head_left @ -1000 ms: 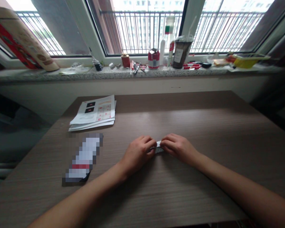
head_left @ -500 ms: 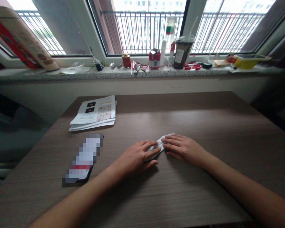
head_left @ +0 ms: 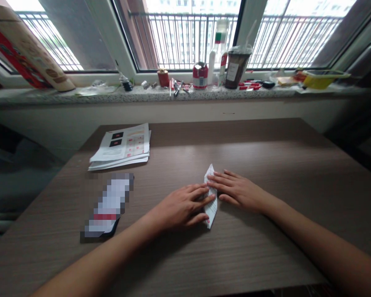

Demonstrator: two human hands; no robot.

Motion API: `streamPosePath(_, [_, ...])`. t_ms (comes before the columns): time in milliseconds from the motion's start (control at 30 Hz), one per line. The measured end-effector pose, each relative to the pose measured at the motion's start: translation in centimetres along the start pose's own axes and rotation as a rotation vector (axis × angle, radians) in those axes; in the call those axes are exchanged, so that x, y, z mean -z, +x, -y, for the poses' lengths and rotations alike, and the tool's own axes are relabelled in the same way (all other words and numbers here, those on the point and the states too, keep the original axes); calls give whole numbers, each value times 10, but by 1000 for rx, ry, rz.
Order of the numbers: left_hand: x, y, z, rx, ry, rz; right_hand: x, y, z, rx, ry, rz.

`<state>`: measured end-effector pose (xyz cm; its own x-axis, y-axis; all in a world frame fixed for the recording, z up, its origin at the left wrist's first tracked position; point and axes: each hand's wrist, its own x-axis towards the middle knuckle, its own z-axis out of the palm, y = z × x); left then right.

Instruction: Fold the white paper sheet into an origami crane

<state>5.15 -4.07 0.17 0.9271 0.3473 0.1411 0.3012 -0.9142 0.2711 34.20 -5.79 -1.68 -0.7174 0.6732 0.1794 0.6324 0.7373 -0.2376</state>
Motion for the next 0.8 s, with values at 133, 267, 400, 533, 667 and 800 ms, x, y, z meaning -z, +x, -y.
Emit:
streamPosePath(133, [-1,-1,-3,21,14,9,-2,5,1,-2,27,-32])
streamPosePath(267, [-2,-4,-3,35,27,44,-4,8,0,2,53,-1])
streamPosePath(400, [-2,-5,-3,29,18,70,-6,8,-3,-26,45,22])
streamPosePath(533, [-2,-5,-3,19,2,35,-8,16,-14,-61,8,-14])
streamPosePath(667, [-3,-6,-1,11,-11,17,-11,28,-30,-104,-46,-38])
streamPosePath(800, [-4,-6,4,-6,-24,10,-15,36,-46,-113,-58,-27])
